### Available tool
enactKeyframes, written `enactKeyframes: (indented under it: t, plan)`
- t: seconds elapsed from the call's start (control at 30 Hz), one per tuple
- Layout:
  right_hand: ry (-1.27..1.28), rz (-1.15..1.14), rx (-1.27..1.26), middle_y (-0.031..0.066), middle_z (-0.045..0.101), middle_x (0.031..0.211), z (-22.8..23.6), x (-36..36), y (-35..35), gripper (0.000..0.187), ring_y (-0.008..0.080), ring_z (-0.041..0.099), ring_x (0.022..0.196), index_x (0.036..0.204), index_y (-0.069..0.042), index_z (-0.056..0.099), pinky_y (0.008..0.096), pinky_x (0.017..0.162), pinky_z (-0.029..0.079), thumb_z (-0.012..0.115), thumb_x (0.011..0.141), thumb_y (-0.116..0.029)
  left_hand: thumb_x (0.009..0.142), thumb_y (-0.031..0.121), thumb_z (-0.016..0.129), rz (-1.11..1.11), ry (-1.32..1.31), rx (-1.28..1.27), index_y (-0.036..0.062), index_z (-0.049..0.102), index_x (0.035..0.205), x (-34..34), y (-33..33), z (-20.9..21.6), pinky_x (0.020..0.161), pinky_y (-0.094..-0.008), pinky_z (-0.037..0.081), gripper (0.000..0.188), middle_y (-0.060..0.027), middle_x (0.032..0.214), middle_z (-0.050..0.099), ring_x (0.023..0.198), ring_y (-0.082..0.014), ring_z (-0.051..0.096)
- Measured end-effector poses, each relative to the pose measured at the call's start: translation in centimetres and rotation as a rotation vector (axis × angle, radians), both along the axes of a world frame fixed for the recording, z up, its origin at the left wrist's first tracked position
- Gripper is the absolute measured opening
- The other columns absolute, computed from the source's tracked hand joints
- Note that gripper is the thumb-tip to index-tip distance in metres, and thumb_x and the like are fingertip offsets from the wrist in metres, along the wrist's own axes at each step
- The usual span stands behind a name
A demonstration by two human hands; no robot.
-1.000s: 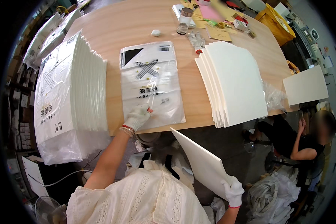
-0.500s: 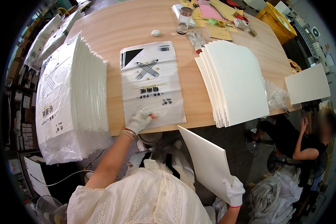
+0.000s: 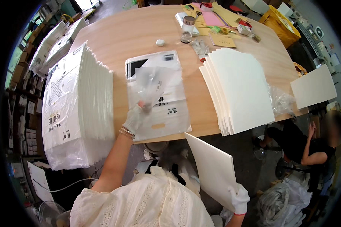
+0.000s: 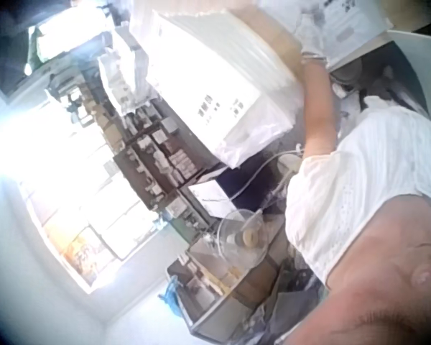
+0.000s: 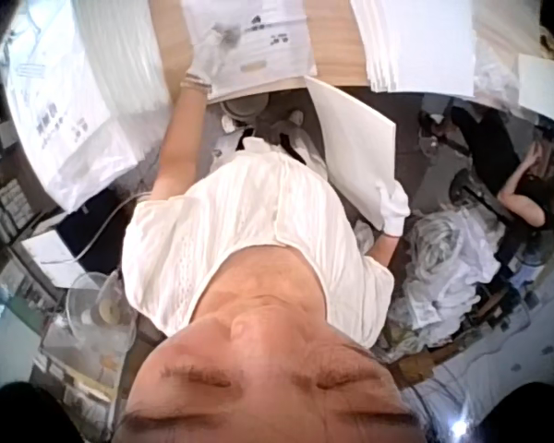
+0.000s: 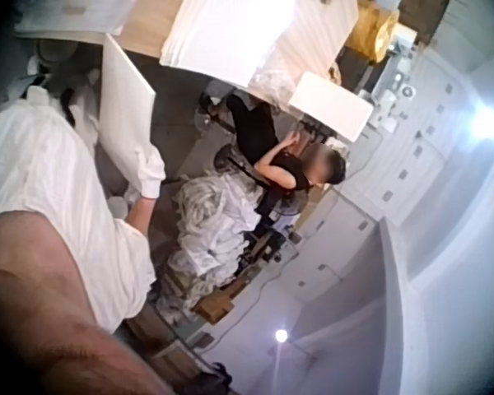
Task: The person takes individual white paper sheets from a stack on a table and places them into clear plastic packaging bags. The person wears white gloves and handles the sheets one by one, inserting them into the bags and stacking the filled packages on the table.
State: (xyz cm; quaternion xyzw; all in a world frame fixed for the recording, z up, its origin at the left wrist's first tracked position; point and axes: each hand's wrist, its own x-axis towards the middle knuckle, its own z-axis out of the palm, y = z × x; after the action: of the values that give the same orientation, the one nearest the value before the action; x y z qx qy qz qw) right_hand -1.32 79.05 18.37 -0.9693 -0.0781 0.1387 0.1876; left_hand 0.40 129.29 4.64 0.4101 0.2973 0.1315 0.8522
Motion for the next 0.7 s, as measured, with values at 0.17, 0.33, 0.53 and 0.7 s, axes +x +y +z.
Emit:
enactKeyframes:
  t: [0.17,0.33,0.53,0.7]
  plan:
    - [-0.019,-0.086,0.018,0.0158,0.064,0.08,-1.0,-1.1,-3.0,0.024,0.0347,0.063,0.075,0.086,-0.006,0.066,0.0394,0.063,0.049,0.066,0.073,-0.027,0.094,0.028,0.049,0.023,-0.25,-0.158,0.0008,0.051,0.119,8.7,-3.0,8.2,0.085,-0.0316,0.048,0.037,-0.009,0.111,0.06,0.095,-0.0182,0.059]
    - [-0.041,-0.203,0.14,0.0137,0.065,0.081,1.9,-2.2,-4.8,0.019,0.0317,0.064,0.074,0.084,-0.007,0.068,0.0362,0.062,0.049,0.065,0.074,-0.023,0.091,0.03,0.055,-0.351,-0.728,0.008,0.0018,0.052,0.119,26.5,-6.6,15.9,0.083,-0.0291,0.048,0.04,-0.0127,0.116,0.059,0.1,-0.0191,0.058]
    - [-0.142,-0.346,0.328,0.0124,0.065,0.074,-0.5,-5.8,-10.8,0.015,0.0215,0.064,0.067,0.086,-0.004,0.066,0.0313,0.061,0.049,0.063,0.073,-0.011,0.087,0.045,0.049,-0.423,-0.402,0.988,0.0099,0.059,0.116,42.5,-26.7,22.7,0.085,-0.0341,0.044,0.047,-0.0136,0.104,0.064,0.098,-0.0261,0.06]
    - [-0.058,-0.451,0.422,0.0167,0.064,0.098,-5.3,-12.3,-16.0,0.034,0.026,0.062,0.091,0.111,-0.004,0.06,0.0321,0.081,0.048,0.055,0.077,-0.004,0.087,0.05,0.043,-0.637,-0.343,1.2,0.016,0.058,0.118,49.2,-41.5,19.5,0.086,-0.0369,0.042,0.048,-0.0177,0.107,0.062,0.101,-0.0331,0.058]
